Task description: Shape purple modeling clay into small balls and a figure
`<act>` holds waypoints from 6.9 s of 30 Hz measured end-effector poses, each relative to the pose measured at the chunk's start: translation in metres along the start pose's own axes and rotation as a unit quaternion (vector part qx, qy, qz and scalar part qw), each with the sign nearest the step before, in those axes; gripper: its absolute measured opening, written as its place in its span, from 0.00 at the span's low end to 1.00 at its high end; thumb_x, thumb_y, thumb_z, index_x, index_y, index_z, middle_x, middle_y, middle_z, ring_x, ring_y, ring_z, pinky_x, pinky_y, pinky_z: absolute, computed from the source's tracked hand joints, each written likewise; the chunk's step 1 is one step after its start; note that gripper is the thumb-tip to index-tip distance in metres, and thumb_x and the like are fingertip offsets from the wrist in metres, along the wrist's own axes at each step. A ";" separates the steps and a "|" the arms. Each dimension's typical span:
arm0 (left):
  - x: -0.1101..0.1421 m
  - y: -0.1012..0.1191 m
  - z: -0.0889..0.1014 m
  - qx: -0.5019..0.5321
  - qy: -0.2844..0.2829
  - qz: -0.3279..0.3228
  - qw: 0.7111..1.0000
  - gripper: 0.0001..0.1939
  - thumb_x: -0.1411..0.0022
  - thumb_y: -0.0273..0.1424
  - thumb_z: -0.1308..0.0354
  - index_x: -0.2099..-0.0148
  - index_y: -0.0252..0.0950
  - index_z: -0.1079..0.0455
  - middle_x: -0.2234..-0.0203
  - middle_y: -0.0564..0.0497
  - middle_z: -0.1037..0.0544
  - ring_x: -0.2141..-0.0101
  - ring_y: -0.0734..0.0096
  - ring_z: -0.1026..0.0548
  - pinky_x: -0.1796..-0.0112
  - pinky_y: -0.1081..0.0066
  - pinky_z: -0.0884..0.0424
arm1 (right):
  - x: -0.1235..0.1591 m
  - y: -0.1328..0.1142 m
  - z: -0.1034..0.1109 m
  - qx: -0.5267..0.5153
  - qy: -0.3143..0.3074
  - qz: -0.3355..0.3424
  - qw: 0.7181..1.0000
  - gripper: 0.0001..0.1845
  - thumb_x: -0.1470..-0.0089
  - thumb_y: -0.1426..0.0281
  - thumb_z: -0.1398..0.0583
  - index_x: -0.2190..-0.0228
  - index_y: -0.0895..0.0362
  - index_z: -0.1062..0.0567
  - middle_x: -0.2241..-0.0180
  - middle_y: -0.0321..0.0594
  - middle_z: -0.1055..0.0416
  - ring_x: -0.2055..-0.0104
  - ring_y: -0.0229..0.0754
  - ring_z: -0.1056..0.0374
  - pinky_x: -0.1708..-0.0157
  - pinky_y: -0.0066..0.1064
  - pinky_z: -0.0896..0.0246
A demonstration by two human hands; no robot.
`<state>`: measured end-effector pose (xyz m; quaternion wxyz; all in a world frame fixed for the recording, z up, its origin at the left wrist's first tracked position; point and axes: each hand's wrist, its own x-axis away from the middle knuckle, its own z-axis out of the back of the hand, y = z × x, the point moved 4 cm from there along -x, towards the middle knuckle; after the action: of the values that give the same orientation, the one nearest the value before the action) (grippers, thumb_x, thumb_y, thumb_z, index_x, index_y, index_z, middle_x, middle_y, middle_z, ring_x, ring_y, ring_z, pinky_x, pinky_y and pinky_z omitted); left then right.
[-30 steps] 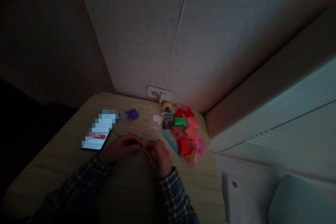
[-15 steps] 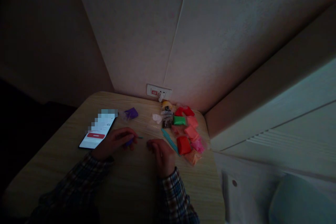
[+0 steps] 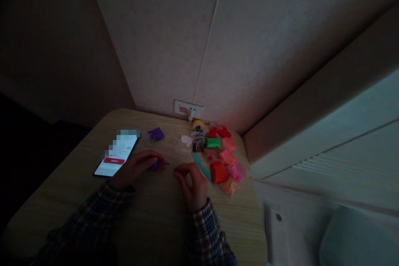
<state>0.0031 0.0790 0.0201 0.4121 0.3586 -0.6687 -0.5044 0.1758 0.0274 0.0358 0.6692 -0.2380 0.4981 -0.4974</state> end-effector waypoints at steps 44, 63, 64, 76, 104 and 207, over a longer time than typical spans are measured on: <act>-0.004 -0.012 0.000 -0.082 0.031 -0.006 0.996 0.15 0.43 0.41 0.49 0.63 0.32 0.33 0.72 0.48 0.23 0.73 0.71 0.25 0.70 0.71 0.31 | -0.003 0.009 0.002 -0.016 0.004 -0.077 0.997 0.10 0.44 0.68 0.47 0.70 0.57 0.27 0.74 0.39 0.28 0.72 0.38 0.33 0.70 0.29 0.36; 0.004 -0.012 -0.009 -0.509 -0.013 -0.140 0.849 0.18 0.47 0.29 0.45 0.52 0.38 0.33 0.57 0.47 0.31 0.60 0.65 0.29 0.59 0.66 0.31 | -0.001 0.017 0.005 -0.060 0.035 -0.117 0.991 0.10 0.43 0.66 0.48 0.69 0.57 0.29 0.73 0.39 0.28 0.72 0.37 0.33 0.71 0.30 0.37; 0.005 -0.012 -0.010 -0.515 -0.011 -0.145 0.845 0.19 0.47 0.30 0.44 0.51 0.38 0.34 0.56 0.47 0.31 0.60 0.64 0.29 0.59 0.65 0.31 | -0.001 0.016 0.006 -0.058 0.036 -0.120 0.990 0.12 0.43 0.66 0.49 0.71 0.57 0.30 0.76 0.37 0.30 0.75 0.36 0.34 0.74 0.28 0.38; -0.001 0.005 -0.040 -0.563 0.021 -0.253 0.787 0.21 0.49 0.38 0.42 0.53 0.37 0.34 0.57 0.45 0.32 0.55 0.56 0.38 0.56 0.57 0.40 | 0.000 0.021 0.009 -0.061 0.066 -0.114 0.989 0.11 0.43 0.67 0.49 0.68 0.57 0.29 0.75 0.38 0.30 0.73 0.37 0.34 0.73 0.29 0.37; 0.006 0.012 -0.023 -0.086 0.005 -0.147 0.985 0.19 0.51 0.27 0.40 0.54 0.36 0.33 0.62 0.48 0.27 0.63 0.69 0.29 0.62 0.69 0.31 | -0.001 0.018 0.010 -0.119 0.077 -0.115 0.983 0.06 0.46 0.67 0.45 0.66 0.56 0.30 0.72 0.38 0.30 0.71 0.37 0.34 0.70 0.30 0.37; -0.002 -0.007 -0.025 0.132 -0.056 -0.086 0.986 0.11 0.53 0.23 0.37 0.64 0.35 0.32 0.66 0.52 0.26 0.64 0.73 0.27 0.62 0.73 0.31 | 0.002 -0.004 -0.002 -0.092 0.011 -0.014 0.996 0.05 0.48 0.74 0.45 0.66 0.55 0.33 0.70 0.39 0.35 0.67 0.39 0.36 0.68 0.31 0.39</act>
<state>0.0275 0.0699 0.0163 0.2781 0.4373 -0.7183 -0.4642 0.1722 0.0243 0.0370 0.6318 -0.2999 0.5455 -0.4619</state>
